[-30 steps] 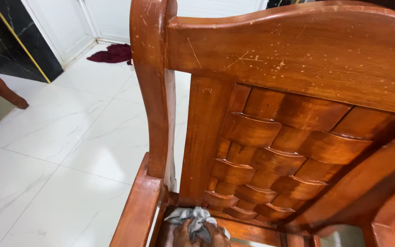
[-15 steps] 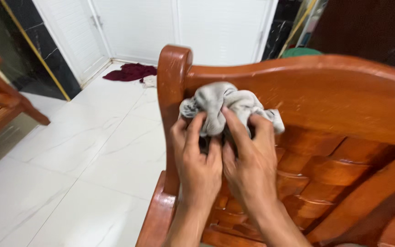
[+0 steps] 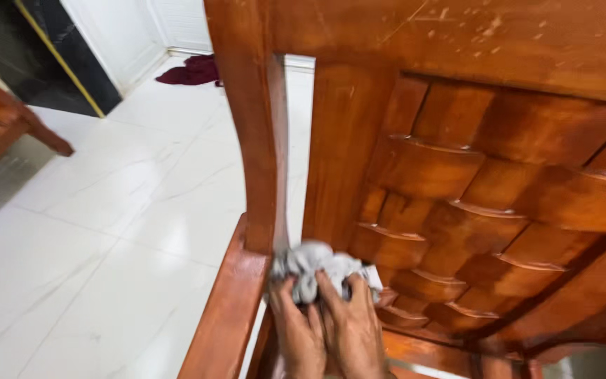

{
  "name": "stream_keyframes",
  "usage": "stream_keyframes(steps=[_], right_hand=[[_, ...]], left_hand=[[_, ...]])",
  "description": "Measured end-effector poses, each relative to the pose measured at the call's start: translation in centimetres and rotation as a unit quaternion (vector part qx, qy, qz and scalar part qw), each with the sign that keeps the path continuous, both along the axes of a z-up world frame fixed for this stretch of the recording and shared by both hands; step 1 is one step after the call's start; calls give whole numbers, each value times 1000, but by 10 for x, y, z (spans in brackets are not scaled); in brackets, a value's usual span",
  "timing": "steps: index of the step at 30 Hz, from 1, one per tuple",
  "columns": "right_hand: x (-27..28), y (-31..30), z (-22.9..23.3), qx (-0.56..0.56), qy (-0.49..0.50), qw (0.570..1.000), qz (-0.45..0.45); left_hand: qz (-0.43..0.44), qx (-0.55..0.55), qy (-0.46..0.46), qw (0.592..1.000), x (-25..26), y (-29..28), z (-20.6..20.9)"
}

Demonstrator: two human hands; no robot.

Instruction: The person wipes a wooden chair with a cloth, then sprays a cleaning solution onto the chair and continues wiping the backrest and seat. The person handles the chair and cloth throughout the task.

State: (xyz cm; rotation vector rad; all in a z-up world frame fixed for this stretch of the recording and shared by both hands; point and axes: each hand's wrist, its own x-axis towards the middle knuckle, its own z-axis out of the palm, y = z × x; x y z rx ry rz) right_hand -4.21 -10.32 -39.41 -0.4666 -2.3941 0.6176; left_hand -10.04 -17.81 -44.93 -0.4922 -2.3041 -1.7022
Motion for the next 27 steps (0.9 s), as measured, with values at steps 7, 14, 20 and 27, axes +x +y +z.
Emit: stream_keyframes(steps=[7,14,20,27], right_hand=[[19,22,-153,-65,-202,977,-3],[31,51,-47,-153,-127,977,-76],[25,81,218,43,130,985,-108],[12,93,270,133,112,975,-141]], left_hand=[[-50,-198,-259,944,-8,3,-125],[-73,-52,-270,959,7,48,-21],[-96,77,48,991,10,86,260],[-107,43,212,971,-5,104,299]])
